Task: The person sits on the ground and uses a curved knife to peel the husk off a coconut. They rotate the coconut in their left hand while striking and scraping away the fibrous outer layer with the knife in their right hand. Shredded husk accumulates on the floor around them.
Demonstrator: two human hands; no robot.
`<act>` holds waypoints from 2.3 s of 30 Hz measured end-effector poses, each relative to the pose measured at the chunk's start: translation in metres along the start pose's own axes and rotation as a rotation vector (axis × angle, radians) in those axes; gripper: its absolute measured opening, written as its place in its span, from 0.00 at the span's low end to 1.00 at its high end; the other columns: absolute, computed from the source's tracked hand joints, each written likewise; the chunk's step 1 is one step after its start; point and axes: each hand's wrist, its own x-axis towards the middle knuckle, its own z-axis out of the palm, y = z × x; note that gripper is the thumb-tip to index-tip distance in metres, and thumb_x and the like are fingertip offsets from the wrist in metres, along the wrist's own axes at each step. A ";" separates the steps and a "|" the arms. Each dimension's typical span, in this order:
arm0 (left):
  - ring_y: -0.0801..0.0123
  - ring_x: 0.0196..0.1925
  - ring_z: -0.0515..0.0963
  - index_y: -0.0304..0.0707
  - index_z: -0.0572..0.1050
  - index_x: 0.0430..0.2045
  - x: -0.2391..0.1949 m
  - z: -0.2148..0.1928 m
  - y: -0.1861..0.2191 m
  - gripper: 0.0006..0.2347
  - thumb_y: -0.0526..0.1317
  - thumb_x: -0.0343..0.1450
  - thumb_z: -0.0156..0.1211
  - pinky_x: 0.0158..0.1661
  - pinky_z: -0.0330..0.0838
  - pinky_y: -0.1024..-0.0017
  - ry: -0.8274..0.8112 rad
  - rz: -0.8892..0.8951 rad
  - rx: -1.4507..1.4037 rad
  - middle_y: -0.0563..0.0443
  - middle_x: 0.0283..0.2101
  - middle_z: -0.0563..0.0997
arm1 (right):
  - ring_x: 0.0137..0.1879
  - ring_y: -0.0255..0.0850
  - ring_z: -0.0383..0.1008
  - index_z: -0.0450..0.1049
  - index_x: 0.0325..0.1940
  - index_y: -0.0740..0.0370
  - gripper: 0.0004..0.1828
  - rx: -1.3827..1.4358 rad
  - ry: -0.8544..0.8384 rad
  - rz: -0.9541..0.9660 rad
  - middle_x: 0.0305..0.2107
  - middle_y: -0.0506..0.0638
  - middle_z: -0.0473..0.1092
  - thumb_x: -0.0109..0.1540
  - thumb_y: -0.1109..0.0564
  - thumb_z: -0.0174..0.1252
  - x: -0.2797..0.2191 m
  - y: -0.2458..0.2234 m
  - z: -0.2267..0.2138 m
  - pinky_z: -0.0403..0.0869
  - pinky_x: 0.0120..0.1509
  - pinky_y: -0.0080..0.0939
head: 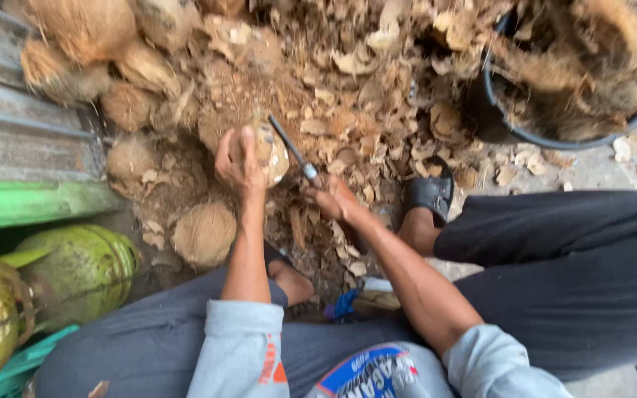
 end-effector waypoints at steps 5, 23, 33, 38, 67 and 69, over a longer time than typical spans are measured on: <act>0.59 0.48 0.82 0.36 0.73 0.46 0.014 -0.028 0.018 0.26 0.55 0.60 0.70 0.45 0.80 0.57 -0.144 -0.427 -0.422 0.45 0.45 0.79 | 0.33 0.40 0.76 0.74 0.40 0.60 0.18 0.037 0.041 -0.108 0.29 0.54 0.76 0.63 0.42 0.58 0.001 0.010 0.001 0.76 0.39 0.44; 0.53 0.60 0.76 0.38 0.65 0.62 0.022 -0.017 0.014 0.37 0.50 0.59 0.75 0.54 0.76 0.52 -0.152 -0.296 -0.120 0.37 0.61 0.71 | 0.20 0.38 0.65 0.68 0.37 0.55 0.15 0.094 0.056 -0.014 0.18 0.49 0.66 0.65 0.42 0.58 0.000 -0.006 0.010 0.70 0.25 0.37; 0.63 0.47 0.79 0.36 0.76 0.51 0.015 0.004 0.011 0.24 0.57 0.71 0.63 0.46 0.75 0.62 -0.015 -0.012 -0.115 0.44 0.48 0.79 | 0.20 0.32 0.66 0.70 0.34 0.61 0.17 0.261 0.122 -0.236 0.16 0.43 0.66 0.64 0.45 0.60 -0.012 -0.027 -0.001 0.68 0.24 0.36; 0.71 0.32 0.80 0.36 0.76 0.47 0.007 0.005 0.016 0.21 0.55 0.71 0.61 0.28 0.79 0.67 -0.044 -0.106 -0.285 0.49 0.38 0.79 | 0.21 0.33 0.66 0.73 0.37 0.60 0.12 0.113 0.237 -0.374 0.15 0.42 0.66 0.63 0.48 0.59 -0.016 -0.026 0.010 0.67 0.26 0.39; 0.61 0.43 0.82 0.35 0.77 0.50 0.006 0.004 -0.011 0.22 0.55 0.71 0.59 0.42 0.80 0.60 -0.018 0.108 -0.136 0.43 0.47 0.81 | 0.14 0.36 0.63 0.69 0.24 0.64 0.19 0.393 0.256 -0.308 0.13 0.50 0.68 0.64 0.50 0.58 0.006 0.001 0.017 0.65 0.17 0.38; 0.61 0.45 0.82 0.35 0.77 0.51 0.007 0.011 -0.004 0.22 0.55 0.72 0.59 0.44 0.79 0.60 0.007 0.127 -0.118 0.43 0.47 0.81 | 0.15 0.36 0.63 0.70 0.26 0.63 0.16 0.323 0.088 -0.306 0.14 0.52 0.67 0.66 0.52 0.57 0.019 0.023 0.016 0.62 0.15 0.36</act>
